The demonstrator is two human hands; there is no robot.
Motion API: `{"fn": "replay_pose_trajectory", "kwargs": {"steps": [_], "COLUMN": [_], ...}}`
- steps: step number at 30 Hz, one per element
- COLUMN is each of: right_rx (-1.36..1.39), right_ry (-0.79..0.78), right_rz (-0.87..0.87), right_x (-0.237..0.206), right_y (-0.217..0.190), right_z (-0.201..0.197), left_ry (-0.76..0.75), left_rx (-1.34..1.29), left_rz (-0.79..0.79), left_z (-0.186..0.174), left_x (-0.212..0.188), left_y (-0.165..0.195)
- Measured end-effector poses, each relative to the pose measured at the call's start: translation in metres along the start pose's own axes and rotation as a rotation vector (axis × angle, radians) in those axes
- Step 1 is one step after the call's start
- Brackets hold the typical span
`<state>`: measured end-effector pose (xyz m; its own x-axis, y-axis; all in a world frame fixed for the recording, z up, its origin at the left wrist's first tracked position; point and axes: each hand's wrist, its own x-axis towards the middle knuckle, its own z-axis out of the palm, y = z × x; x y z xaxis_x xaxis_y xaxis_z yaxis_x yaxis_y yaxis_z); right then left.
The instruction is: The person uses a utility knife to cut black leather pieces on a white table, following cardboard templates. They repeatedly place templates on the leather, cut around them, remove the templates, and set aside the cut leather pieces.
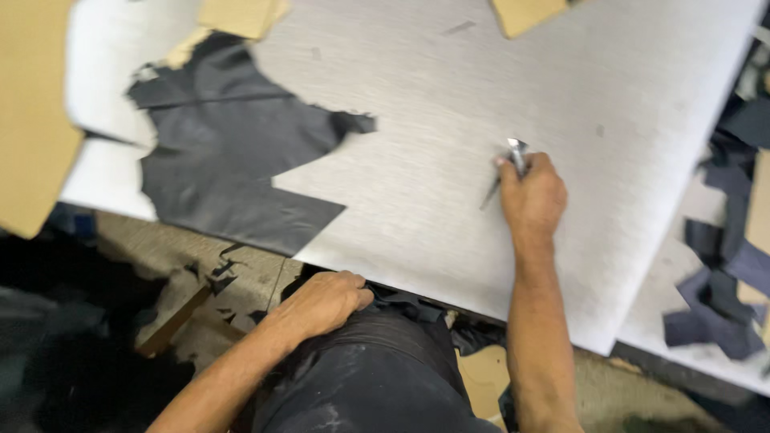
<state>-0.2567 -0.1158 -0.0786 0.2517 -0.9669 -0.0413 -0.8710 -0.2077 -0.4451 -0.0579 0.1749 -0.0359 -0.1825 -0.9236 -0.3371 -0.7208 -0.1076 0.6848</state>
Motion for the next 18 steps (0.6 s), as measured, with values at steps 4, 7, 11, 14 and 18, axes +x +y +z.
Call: {"fn": "replay_pose_trajectory", "kwargs": {"steps": [4,7,11,14,18], "right_rx": [-0.098,-0.047,0.129,0.182,0.027], "right_ry": [-0.070,-0.083,-0.025,-0.061,-0.183], "right_rz": [-0.087,-0.070,0.172,0.305,0.248], "right_x": [0.006,-0.012,-0.022,-0.026,-0.040], "right_y": [-0.008,-0.013,-0.035,-0.054,-0.068], "right_z": [0.016,0.015,0.013,0.011,0.004], "left_ry": [-0.199,-0.052,0.278,0.568,0.955], "left_rx": [0.012,-0.108,-0.251,-0.671,-1.117], "left_rz": [-0.465,-0.589,-0.678,-0.920,-0.947], "left_z": [-0.001,0.005,-0.007,-0.027,-0.068], "left_x": [-0.068,-0.100,-0.110,-0.121,-0.137], "left_y": [-0.062,-0.097,-0.128,-0.149,-0.192]}}
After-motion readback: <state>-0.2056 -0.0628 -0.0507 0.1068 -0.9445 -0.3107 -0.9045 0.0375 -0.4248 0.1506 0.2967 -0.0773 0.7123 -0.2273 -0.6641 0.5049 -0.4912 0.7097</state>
